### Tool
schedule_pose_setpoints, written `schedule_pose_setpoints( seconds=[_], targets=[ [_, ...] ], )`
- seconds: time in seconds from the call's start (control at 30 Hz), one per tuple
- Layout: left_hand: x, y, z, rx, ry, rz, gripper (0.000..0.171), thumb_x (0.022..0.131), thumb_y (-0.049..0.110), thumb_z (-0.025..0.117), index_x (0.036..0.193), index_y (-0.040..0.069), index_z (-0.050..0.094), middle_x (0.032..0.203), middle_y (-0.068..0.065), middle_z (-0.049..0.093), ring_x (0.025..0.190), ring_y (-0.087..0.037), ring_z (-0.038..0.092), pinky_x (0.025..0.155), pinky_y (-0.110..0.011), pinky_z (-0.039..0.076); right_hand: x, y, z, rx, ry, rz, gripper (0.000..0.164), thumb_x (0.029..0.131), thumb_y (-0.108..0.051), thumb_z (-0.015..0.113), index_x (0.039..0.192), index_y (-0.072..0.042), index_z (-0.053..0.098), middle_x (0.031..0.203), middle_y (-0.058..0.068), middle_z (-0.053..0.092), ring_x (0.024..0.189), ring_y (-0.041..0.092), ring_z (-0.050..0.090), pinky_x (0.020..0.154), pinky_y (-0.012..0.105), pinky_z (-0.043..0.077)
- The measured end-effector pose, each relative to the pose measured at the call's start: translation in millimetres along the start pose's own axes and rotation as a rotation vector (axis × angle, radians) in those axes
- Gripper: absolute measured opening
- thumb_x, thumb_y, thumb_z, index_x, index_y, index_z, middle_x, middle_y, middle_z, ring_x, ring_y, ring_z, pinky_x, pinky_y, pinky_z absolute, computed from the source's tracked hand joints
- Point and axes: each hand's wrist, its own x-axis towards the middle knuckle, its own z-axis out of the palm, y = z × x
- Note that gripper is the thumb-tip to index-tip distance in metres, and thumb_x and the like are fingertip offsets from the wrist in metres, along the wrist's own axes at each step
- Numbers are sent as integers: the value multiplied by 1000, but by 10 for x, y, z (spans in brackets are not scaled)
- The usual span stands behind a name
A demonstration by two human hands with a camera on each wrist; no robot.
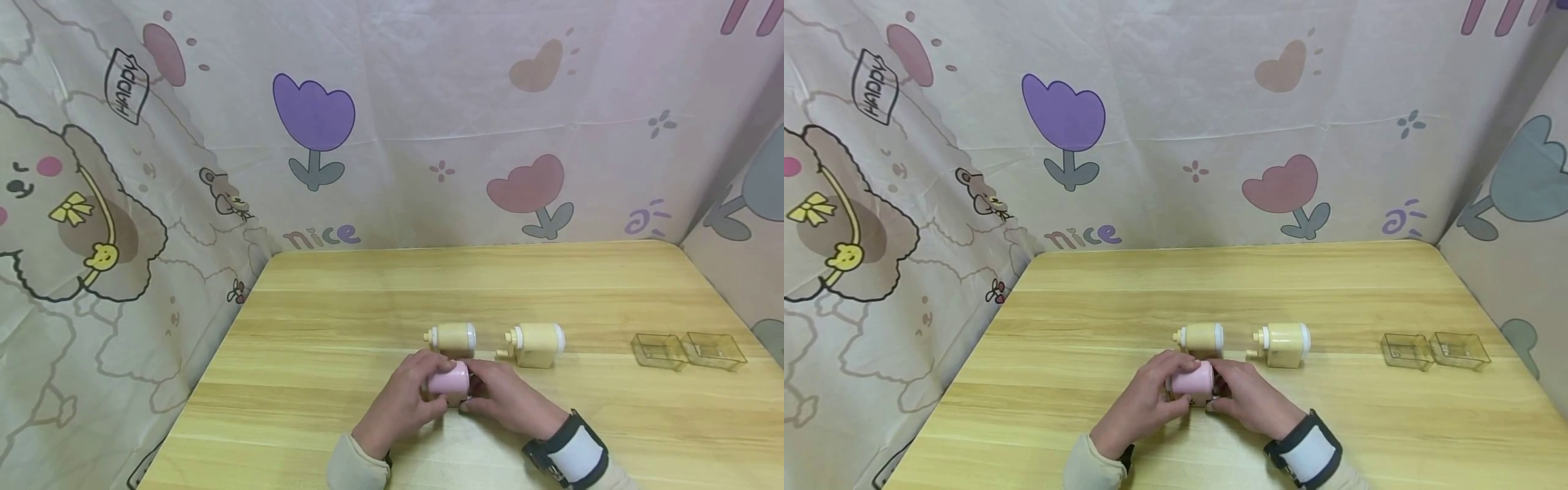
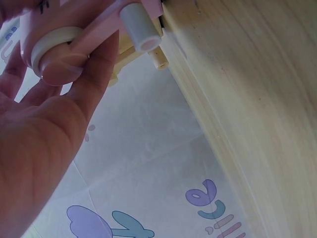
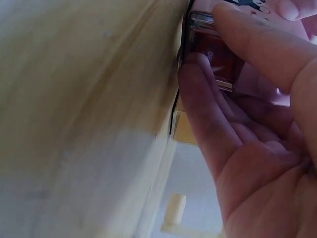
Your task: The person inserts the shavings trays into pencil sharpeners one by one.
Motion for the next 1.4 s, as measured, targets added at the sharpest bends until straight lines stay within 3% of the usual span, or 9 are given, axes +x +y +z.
schedule_pose_setpoints(
  seconds=[0.5,0.77,0.87,0.97,1.2,1.4],
  targets=[
    [-13,5,1,40,-6,-4,46,73,7,73,114,19,58,120,8,55,109,-12,48,87,-27,46,-6,-5,23,-13,3,22,49,75,-23,77,120,-18,59,106,-14,61,94,6,57,83,31,49],
    [-49,-2,-97,46,-45,-38,55,64,7,72,112,27,55,115,12,54,100,-12,48,78,-27,46,-173,35,-91,18,-9,45,66,74,-33,79,130,-8,53,87,-7,57,74,8,52,66,26,47],
    [-78,-37,-185,54,-38,-88,57,62,8,72,113,27,52,115,10,53,97,-14,48,75,-28,46,-282,72,-189,61,-27,84,61,77,-35,77,125,-5,56,86,-5,58,71,7,51,62,26,46],
    [-101,-85,-280,85,16,-149,57,63,9,71,114,24,51,115,6,51,96,-15,48,74,-31,47,-386,146,-289,118,-81,87,52,79,-36,74,118,-5,59,84,-5,59,70,7,53,62,27,47],
    [-80,-227,-372,157,225,-254,56,66,7,70,117,19,49,119,1,51,102,-18,46,84,-40,45,-546,266,-513,229,-211,92,29,84,-30,70,106,-12,64,74,-6,57,65,6,52,58,29,46],
    [-54,-307,-331,163,236,-251,58,68,5,68,123,16,50,125,-2,53,109,-22,46,90,-44,41,-617,287,-664,244,-207,118,26,87,-25,67,107,-8,63,74,-3,54,64,7,50,54,28,44]
  ],
)
